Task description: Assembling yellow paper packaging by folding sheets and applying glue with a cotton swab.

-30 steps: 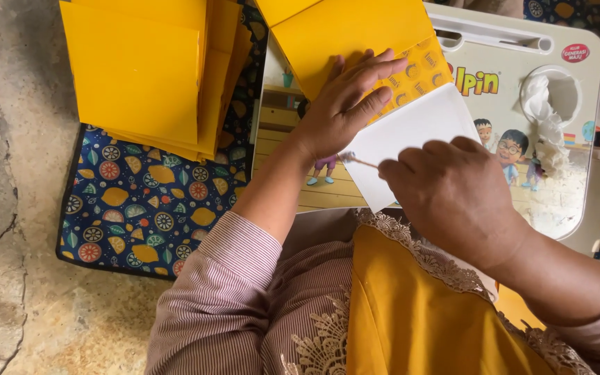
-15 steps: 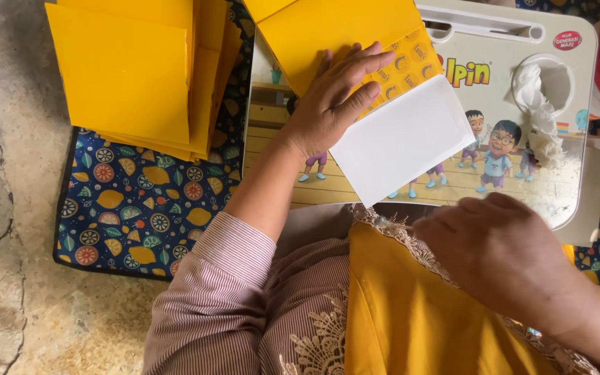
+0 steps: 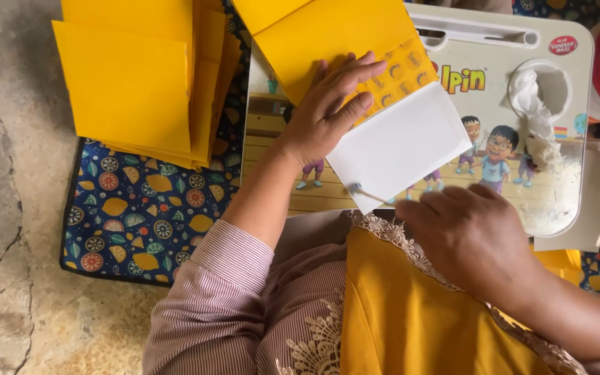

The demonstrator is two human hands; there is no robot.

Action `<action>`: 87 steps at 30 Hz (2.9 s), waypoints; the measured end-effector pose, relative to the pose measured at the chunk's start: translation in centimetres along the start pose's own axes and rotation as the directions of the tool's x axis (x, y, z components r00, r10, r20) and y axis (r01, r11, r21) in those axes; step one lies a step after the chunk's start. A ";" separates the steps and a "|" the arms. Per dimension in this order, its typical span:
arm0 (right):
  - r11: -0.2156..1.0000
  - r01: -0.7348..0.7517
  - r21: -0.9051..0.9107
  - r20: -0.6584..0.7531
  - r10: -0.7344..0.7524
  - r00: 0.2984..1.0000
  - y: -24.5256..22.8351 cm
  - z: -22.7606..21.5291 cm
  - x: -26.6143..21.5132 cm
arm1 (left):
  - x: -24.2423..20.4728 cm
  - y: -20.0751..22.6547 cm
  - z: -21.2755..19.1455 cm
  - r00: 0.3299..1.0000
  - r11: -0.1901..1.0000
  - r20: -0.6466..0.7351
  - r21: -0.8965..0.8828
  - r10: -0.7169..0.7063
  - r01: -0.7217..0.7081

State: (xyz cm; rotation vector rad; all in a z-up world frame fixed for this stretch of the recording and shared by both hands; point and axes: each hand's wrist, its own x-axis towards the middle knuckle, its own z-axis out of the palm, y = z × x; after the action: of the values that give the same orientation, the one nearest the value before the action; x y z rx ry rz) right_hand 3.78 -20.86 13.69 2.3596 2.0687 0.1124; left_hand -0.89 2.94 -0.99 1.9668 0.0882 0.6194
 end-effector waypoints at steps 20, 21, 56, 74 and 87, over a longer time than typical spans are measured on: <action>0.998 -0.053 0.019 -0.170 0.055 0.984 -0.2 2.7 3.2 | 0.0 0.7 -0.4 1.000 1.000 0.010 -0.013 -0.012 0.012; 0.998 -0.055 0.019 -0.170 0.057 0.984 0.0 2.0 2.4 | -0.2 0.7 -0.5 1.000 1.000 0.012 -0.014 -0.012 0.012; 0.862 -0.318 -0.396 -0.168 0.273 0.947 11.1 -0.1 -0.3 | 0.0 1.7 -0.5 1.000 0.999 0.023 0.044 -0.018 0.017; 0.771 -0.585 0.251 -0.020 0.608 0.794 13.9 -1.0 -10.1 | 0.3 2.4 -0.7 0.999 0.998 0.009 0.057 0.039 -0.040; 0.621 -0.562 0.547 -0.213 0.752 0.624 14.8 3.2 -11.9 | 0.4 3.1 -0.9 0.996 0.998 0.059 0.020 0.059 -0.060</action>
State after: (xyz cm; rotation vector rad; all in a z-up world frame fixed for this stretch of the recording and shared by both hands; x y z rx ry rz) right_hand 17.05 -34.43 10.61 3.5910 1.2077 0.1977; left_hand -1.59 2.41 2.12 2.0128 -0.0002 0.6010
